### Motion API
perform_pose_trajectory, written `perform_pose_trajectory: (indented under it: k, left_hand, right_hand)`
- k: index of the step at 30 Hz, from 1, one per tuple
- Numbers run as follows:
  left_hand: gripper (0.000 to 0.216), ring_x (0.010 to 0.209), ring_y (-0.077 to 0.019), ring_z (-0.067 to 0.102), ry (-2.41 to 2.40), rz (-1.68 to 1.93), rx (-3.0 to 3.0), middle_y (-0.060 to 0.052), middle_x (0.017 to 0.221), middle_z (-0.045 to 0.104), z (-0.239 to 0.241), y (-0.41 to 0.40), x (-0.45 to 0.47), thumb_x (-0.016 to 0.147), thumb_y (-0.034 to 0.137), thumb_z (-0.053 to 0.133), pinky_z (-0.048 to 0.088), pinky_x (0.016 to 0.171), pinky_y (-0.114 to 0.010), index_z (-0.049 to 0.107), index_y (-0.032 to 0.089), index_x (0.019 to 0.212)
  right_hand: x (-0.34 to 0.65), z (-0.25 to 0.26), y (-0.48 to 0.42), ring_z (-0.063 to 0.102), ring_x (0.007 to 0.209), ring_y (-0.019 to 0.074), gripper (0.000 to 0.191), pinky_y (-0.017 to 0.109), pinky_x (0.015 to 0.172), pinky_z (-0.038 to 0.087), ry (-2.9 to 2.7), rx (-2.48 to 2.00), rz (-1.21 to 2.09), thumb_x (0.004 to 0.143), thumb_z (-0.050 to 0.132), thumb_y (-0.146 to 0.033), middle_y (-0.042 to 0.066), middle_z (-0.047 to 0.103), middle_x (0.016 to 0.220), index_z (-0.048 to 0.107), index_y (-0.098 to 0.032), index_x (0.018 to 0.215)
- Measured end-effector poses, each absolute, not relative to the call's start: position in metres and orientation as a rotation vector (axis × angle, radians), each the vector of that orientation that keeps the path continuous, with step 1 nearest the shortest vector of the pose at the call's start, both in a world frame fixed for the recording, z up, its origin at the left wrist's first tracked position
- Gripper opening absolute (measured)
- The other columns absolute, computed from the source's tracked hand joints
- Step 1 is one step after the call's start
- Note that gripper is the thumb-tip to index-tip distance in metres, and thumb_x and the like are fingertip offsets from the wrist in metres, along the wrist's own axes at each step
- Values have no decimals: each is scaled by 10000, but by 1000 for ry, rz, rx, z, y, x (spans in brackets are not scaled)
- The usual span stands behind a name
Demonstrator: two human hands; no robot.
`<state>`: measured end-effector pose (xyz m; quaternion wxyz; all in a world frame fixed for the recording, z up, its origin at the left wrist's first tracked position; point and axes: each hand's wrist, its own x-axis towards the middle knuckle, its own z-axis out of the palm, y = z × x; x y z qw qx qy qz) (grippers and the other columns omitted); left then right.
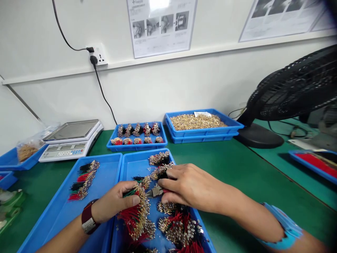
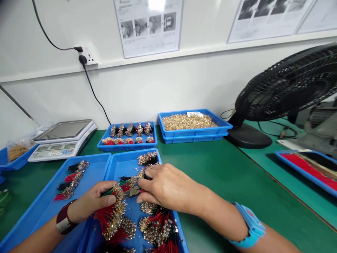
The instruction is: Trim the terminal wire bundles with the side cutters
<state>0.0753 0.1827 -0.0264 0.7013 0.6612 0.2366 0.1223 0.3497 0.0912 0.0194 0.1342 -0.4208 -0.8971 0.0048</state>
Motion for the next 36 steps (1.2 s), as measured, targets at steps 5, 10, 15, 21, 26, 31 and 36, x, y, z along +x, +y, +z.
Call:
perform_pose_trajectory:
  k: [5,10,15,21,26,31,36]
  left_hand:
    - [437,1034,-278,661,552,284,1491,-69,1061,769,-24,183,77,877,524,749,490,956,-375,766,171,1134]
    - [469,1070,-299,654,540,254,1546,-78,1084,768,-20,182,79,882,547,730,494,965,-395,753,173,1165]
    - [436,992,-268,658,531,221,1553,-65,1032,758,-16,179,82,888,544,723,497,921,-376,759,174,1114]
    - [390,876,-219,640,519,179,1523,-30,915,731,-11,178,85,876,553,729,486,872,-337,751,171,953]
    - [384,930,-232,645,505,175,1542,-35,946,737,-12,178,84,889,542,717,480,896,-336,753,172,984]
    - [384,928,-230,649,502,173,1545,-40,960,741,-12,177,84,897,540,711,479,896,-339,754,168,985]
    - [393,936,-228,640,491,143,1535,-45,992,740,-13,177,82,892,540,719,470,877,-328,755,171,1020]
  right_hand:
    - [352,19,93,480,682,168,513,329,602,288,-2558,-1221,14,1074,337,-581,34,584,783,652,-180,1021]
    - [351,15,92,474,696,178,536,339,630,298,-2532,-1231,-98,1069,329,-593,43,579,797,659,-177,997]
    - [350,12,93,465,688,182,526,342,632,302,-2552,-1234,-95,1061,345,-598,39,573,803,659,-182,990]
    - [350,13,94,483,721,187,516,339,647,326,-2603,-1238,-23,1051,371,-607,44,573,821,658,-182,988]
    - [350,12,94,475,696,180,531,340,624,311,-2587,-1219,-39,1058,350,-602,41,567,795,661,-176,999]
    - [350,10,94,480,691,181,526,344,620,305,-2584,-1223,-42,1061,355,-591,42,566,789,670,-172,1008]
    - [349,12,95,498,723,192,525,339,635,328,-2615,-1218,53,1054,371,-602,46,584,806,681,-179,1063]
